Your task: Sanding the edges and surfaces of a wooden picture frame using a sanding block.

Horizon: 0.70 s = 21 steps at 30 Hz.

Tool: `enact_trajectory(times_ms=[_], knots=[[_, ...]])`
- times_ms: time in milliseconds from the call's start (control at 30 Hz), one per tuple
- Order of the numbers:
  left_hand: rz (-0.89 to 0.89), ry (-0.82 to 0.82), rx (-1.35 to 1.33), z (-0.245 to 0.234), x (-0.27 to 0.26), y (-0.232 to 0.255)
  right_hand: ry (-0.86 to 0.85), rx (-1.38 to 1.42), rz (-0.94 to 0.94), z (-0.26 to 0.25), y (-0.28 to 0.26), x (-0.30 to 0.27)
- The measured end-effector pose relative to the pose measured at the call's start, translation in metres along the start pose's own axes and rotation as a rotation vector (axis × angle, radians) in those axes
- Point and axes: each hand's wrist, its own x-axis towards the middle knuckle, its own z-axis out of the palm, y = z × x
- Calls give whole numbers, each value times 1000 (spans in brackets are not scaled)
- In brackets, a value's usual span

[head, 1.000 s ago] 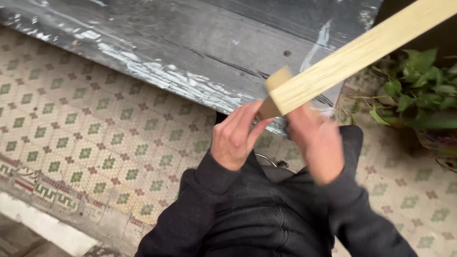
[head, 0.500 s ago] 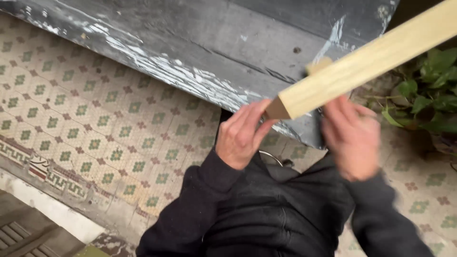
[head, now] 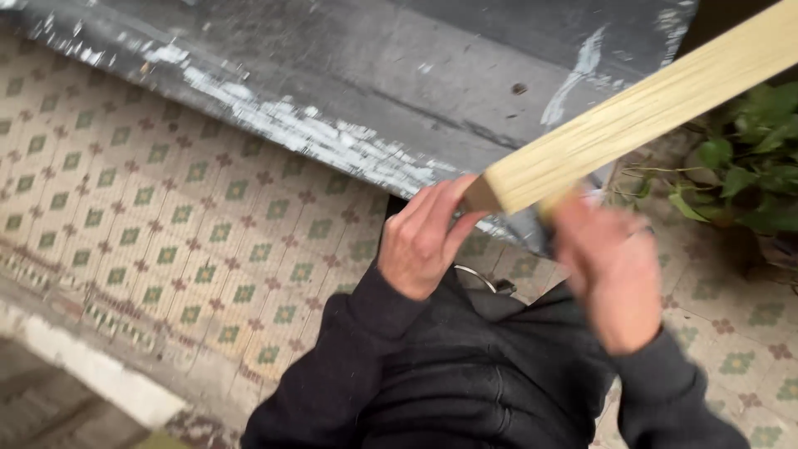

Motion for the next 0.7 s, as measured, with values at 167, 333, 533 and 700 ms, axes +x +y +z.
enact_trajectory(times_ms=[167,333,533,700], knots=[[56,24,2,9,4,-1,17,-134,142,26,14,-9],[24,-6,-3,-4,-1,4,49,116,184,4,-1,13],[8,-11,-17,-3,5,3,-68,0,209,2,1,14],[39,-44,-86,3,9,6,-80,-183,312,14,5,8]])
